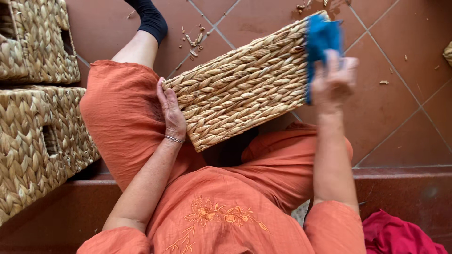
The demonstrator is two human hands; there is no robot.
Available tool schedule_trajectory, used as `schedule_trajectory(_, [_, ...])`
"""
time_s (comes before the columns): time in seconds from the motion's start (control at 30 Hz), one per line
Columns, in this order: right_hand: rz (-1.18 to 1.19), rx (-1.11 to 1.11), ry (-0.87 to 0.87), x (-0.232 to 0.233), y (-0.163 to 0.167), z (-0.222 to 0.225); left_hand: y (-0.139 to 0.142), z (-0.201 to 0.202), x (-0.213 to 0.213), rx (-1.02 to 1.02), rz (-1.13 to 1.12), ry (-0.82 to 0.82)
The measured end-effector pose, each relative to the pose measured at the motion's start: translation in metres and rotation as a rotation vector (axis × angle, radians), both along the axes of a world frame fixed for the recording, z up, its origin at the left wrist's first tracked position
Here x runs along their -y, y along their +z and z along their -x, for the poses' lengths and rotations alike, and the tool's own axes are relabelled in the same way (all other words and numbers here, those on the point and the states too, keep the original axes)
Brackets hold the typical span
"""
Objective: The person sits on the floor and wipes the exterior and interior surfaces of rectangular woven baskets using a blue cloth. They rotate the baskets to clean all sides and then place them aside before picking up another basket to repeat the process.
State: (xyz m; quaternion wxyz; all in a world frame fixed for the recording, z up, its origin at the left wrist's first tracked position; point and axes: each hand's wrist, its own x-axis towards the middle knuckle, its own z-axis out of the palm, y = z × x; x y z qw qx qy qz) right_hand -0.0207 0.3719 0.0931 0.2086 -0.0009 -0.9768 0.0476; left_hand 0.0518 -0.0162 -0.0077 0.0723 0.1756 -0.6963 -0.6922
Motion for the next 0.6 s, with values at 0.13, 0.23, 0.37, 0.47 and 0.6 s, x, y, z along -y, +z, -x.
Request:
schedule_trajectory(0.13, [0.107, 0.022, -0.185, -0.007, -0.012, 0.023, 0.004, 0.004, -0.001, 0.012, -0.059, -0.002])
schedule_trajectory(0.23, [0.139, 0.011, -0.037, 0.072, -0.012, 0.009, 0.000, 0.004, 0.003, 0.026, -0.057, 0.004])
schedule_trajectory(0.37, [0.219, 0.023, 0.420, 0.211, 0.013, -0.059, -0.009, 0.000, 0.011, -0.016, -0.057, 0.007])
schedule_trajectory(0.47, [0.339, 0.006, 0.582, 0.250, 0.024, -0.099, -0.010, -0.007, 0.020, -0.043, 0.060, -0.059])
schedule_trajectory(0.6, [0.260, 0.106, 0.572, 0.182, 0.007, -0.077, -0.009, -0.006, 0.012, -0.041, 0.160, -0.064])
